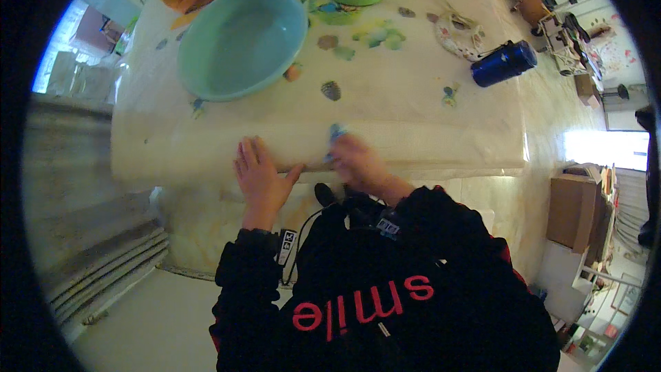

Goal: The person wipes a dining table, a wall-mounted water dispenser, and a green plastic stool with a blue patterned cloth. They move a blue tumbler and a yellow bag on the table while cleaning, then wipe the wall and stool before placing the stool back.

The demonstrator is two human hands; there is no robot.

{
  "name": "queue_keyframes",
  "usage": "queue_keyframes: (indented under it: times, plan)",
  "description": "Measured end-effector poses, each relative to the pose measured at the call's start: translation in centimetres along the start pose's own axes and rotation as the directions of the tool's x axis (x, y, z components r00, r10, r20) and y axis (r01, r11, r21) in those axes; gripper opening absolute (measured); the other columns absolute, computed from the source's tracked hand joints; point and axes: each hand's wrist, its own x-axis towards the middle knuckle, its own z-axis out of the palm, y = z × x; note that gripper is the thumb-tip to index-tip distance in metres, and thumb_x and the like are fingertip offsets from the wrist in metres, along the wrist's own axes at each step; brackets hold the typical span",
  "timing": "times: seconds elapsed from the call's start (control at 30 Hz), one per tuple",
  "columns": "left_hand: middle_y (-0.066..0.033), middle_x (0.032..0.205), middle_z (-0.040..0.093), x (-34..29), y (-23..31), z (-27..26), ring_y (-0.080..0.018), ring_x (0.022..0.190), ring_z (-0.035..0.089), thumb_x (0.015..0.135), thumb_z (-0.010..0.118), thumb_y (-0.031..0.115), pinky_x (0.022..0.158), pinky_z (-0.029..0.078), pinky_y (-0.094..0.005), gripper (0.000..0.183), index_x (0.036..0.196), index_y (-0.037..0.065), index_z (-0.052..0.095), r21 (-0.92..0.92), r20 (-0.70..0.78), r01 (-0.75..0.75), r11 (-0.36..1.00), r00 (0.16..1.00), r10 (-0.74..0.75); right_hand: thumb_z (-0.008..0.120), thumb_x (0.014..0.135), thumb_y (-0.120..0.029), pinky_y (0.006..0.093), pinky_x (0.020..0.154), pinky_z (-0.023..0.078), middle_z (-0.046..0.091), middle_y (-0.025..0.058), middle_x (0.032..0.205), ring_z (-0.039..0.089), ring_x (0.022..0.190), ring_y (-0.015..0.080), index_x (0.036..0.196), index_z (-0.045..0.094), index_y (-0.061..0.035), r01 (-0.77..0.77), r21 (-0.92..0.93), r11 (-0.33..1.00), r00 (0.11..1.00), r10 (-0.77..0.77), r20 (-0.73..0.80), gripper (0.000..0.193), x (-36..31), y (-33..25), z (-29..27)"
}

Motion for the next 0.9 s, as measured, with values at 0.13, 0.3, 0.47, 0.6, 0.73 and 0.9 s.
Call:
queue_keyframes:
  times: [0.13,0.3,0.47,0.6,0.73,0.9]
  plan:
    - [-0.0261,0.138,0.034,0.2,0.0,-0.1,-0.0442,0.129,0.031,0.066,0.075,0.050,0.106,0.029,-0.0502,0.096,0.133,-0.007,0.036,0.033,0.031,-0.009,0.999,0.999,0.008,0.063,0.067,-0.003,0.0426,0.077,0.046,0.059,0.0129,0.100,0.055,0.092,0.0338,0.091,0.060,-0.0077,-0.110,-0.168,0.980,0.994,0.112,0.006,0.025,0.4,2.0,-1.5]
    - [-0.0265,0.137,0.034,0.3,-0.1,-0.2,-0.0451,0.128,0.032,0.066,0.076,0.048,0.104,0.031,-0.0506,0.096,0.133,-0.008,0.036,0.055,0.038,-0.038,0.998,0.999,0.036,0.067,0.067,-0.007,0.0420,0.081,0.044,0.064,0.0089,0.094,0.057,0.090,0.0321,0.090,0.065,-0.0121,-0.394,-0.621,0.678,0.903,0.411,-0.124,0.024,-4.0,7.3,-14.9]
    - [-0.0279,0.136,0.034,0.1,-0.3,-0.7,-0.0455,0.127,0.034,0.066,0.076,0.046,0.104,0.033,-0.0508,0.094,0.131,-0.009,0.037,0.054,0.037,-0.044,0.998,0.998,0.042,0.061,0.071,-0.010,0.0466,0.067,0.044,0.058,0.0144,0.081,0.054,0.081,0.0368,0.080,0.058,-0.0080,-0.512,-0.568,0.645,0.848,0.275,-0.453,0.010,-6.6,8.3,-18.1]
    - [-0.0284,0.134,0.035,0.6,-0.1,-0.9,-0.0450,0.126,0.035,0.065,0.077,0.047,0.103,0.035,-0.0475,0.095,0.129,-0.011,0.037,0.089,0.091,-0.048,0.995,0.995,0.040,0.061,0.070,-0.006,0.0445,0.078,0.047,0.057,0.0169,0.101,0.053,0.095,0.0385,0.097,0.058,-0.0062,-0.176,-0.368,0.913,0.978,0.205,0.042,0.028,-4.0,4.1,-6.9]
    - [-0.0275,0.131,0.037,0.8,0.2,-1.1,-0.0445,0.124,0.037,0.063,0.079,0.048,0.101,0.038,-0.0450,0.098,0.127,-0.013,0.037,0.101,0.121,-0.043,0.994,0.992,0.031,0.060,0.072,-0.009,0.0447,0.083,0.047,0.057,0.0121,0.108,0.052,0.106,0.0329,0.098,0.058,-0.0079,0.130,-0.099,0.987,0.945,-0.093,0.315,0.026,-1.6,0.3,0.4]
    - [-0.0280,0.132,0.037,0.7,0.5,-1.7,-0.0444,0.125,0.036,0.060,0.080,0.050,0.101,0.039,-0.0452,0.102,0.128,-0.012,0.036,0.120,0.140,-0.048,0.992,0.990,0.031,0.066,0.062,-0.006,0.0433,0.078,0.045,0.061,0.0104,0.097,0.056,0.092,0.0320,0.094,0.059,-0.0096,0.070,-0.226,0.972,0.997,-0.066,0.026,0.033,-3.8,3.8,-8.6]
